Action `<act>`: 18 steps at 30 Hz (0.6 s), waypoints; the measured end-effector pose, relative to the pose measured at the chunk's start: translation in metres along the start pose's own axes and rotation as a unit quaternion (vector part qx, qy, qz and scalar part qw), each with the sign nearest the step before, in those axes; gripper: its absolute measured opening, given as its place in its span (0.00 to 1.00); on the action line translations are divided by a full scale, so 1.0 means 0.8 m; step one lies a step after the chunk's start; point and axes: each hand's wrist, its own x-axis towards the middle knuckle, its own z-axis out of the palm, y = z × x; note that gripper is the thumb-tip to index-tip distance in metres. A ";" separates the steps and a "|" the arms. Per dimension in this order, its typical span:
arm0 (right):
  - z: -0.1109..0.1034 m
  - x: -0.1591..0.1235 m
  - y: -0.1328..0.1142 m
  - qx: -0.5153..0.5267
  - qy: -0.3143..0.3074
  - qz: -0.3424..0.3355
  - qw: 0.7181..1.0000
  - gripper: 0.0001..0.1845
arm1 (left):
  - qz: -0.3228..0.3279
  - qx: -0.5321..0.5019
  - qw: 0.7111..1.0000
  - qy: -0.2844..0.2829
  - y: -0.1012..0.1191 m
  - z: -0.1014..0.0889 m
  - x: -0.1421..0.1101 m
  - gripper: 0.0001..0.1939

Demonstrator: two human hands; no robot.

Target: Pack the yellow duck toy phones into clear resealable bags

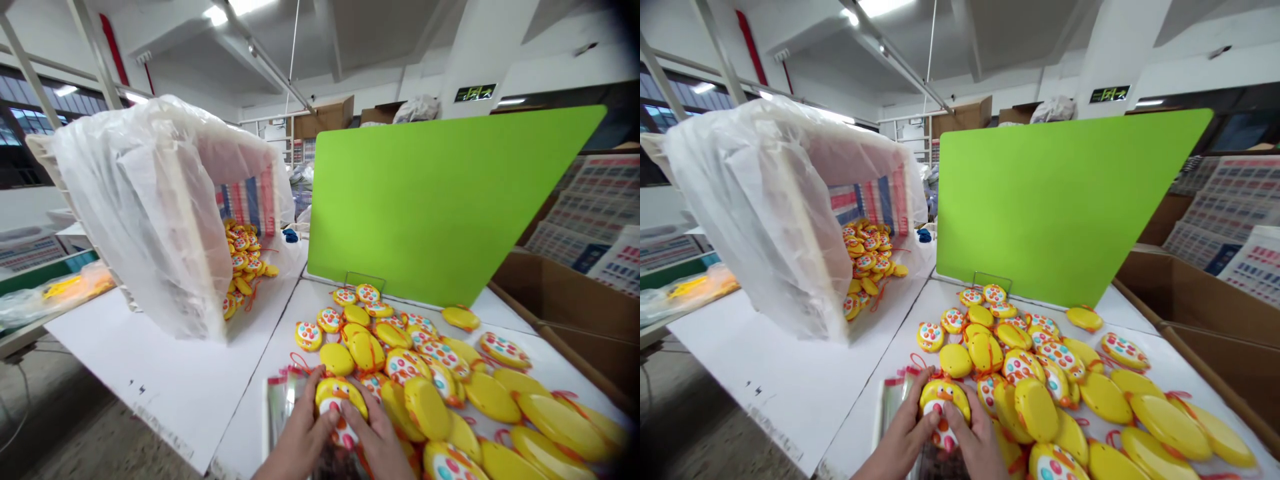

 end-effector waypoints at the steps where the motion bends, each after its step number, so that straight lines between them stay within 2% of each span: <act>1: -0.005 0.003 0.003 -0.051 0.014 -0.023 0.998 0.24 | 0.006 -0.004 1.000 0.001 -0.002 0.001 0.000 0.37; 3: -0.018 0.010 0.011 -0.175 0.045 -0.122 0.976 0.22 | 0.012 -0.015 1.000 0.011 -0.004 0.000 0.000 0.33; 4: -0.026 0.014 0.016 -0.241 0.064 -0.187 0.950 0.21 | 0.013 -0.016 1.000 0.020 -0.004 -0.001 0.000 0.31; 6: -0.044 0.023 0.026 -0.376 0.105 -0.280 0.877 0.21 | 0.011 -0.003 0.999 0.036 -0.006 -0.003 0.001 0.27; 7: -0.052 0.028 0.030 -0.441 0.125 -0.294 0.839 0.22 | 0.006 0.008 0.999 0.038 -0.007 -0.004 0.002 0.25; 9: -0.068 0.037 0.038 -0.548 0.160 -0.265 0.777 0.24 | -0.002 0.027 0.999 0.036 -0.009 -0.005 0.003 0.22; 11: -0.081 0.048 0.043 -0.614 0.168 -0.218 0.740 0.24 | -0.013 0.042 0.999 0.026 -0.012 -0.005 0.004 0.20; 14: -0.096 0.067 0.050 -0.656 0.154 -0.174 0.718 0.25 | -0.009 0.068 0.998 0.009 -0.014 -0.004 0.005 0.17; 18: -0.117 0.094 0.063 -0.668 0.142 -0.162 0.713 0.30 | -0.006 0.088 0.996 0.013 -0.014 -0.008 0.002 0.16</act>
